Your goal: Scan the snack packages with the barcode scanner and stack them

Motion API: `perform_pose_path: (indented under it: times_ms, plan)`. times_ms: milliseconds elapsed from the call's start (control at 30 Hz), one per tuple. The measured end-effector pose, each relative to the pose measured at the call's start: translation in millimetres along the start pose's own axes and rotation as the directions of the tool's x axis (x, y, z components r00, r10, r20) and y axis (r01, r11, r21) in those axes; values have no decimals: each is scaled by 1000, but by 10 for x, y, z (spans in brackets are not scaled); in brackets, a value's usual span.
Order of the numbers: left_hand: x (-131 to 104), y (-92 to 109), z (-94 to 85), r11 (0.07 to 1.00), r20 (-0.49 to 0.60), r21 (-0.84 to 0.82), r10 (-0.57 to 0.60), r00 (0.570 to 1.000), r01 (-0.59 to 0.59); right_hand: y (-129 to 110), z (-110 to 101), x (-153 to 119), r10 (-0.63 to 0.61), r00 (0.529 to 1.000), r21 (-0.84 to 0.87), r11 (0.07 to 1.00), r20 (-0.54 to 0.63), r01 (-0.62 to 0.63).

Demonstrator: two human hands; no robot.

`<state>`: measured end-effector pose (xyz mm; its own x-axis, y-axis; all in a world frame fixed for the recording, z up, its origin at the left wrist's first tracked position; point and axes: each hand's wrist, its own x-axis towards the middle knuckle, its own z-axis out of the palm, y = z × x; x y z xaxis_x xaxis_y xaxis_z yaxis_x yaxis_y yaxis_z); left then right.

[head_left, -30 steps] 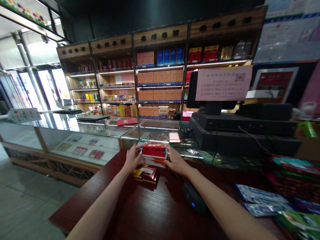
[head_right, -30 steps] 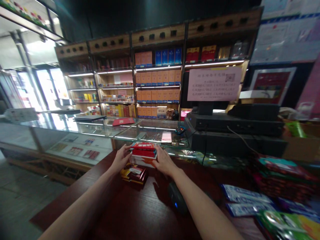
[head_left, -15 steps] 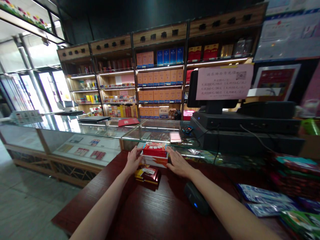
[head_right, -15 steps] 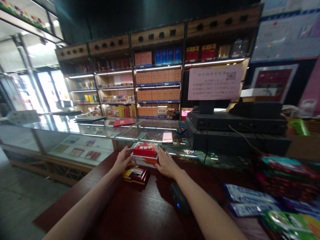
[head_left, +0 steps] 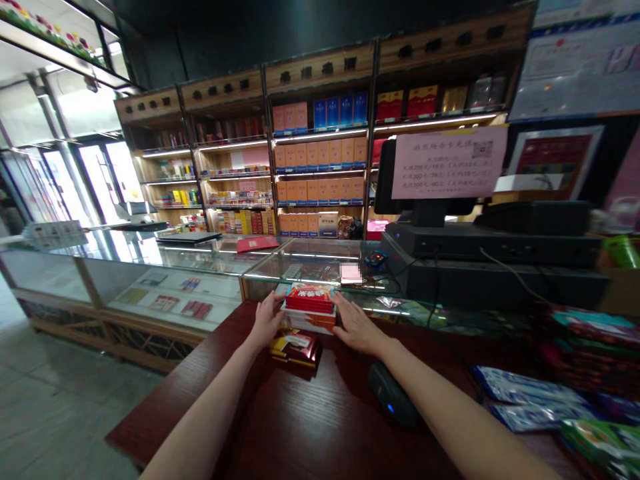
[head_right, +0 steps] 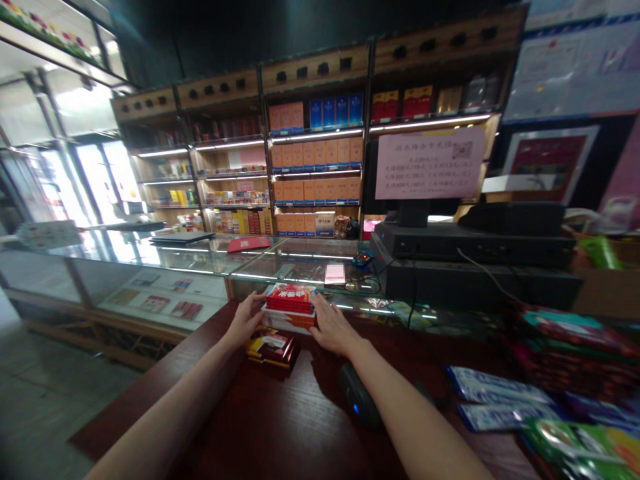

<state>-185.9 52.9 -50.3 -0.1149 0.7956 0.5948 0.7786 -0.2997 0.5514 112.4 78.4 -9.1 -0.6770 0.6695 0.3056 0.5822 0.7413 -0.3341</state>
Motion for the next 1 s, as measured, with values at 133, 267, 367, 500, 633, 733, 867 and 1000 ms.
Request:
perform_pose_path:
  times_ms: [133,267,367,500,633,733,867,1000]
  plan:
    - [-5,15,-9,1000,0,-14,-22,1000,22,-7,-12,-6,6,1000,1,1000,3,-6]
    - [-1,44,-26,1000,3,-9,-30,1000,30,-15,-26,-8,5,1000,-13,1000,-3,-5]
    - [5,86,-51,1000,16,0,-31,999,31,-18,-43,-17,-3,1000,-32,999,-14,2]
    - [-2,179,-108,999,23,30,-22,999,21,-25,-88,-54,-23,998,-40,999,-56,21]
    - [-29,285,-189,997,0,71,-7,1000,7,-93,-152,-99,-64,993,-36,998,-103,60]
    - [-59,346,-244,997,1,76,-8,1000,8,-206,-187,-125,-99,988,-25,995,-120,96]
    - [-121,405,-287,997,15,66,-35,999,34,-404,-190,-163,-116,985,-6,993,-125,116]
    - [-226,461,-321,994,44,60,-91,995,88,-619,-137,-230,-76,992,16,997,-99,77]
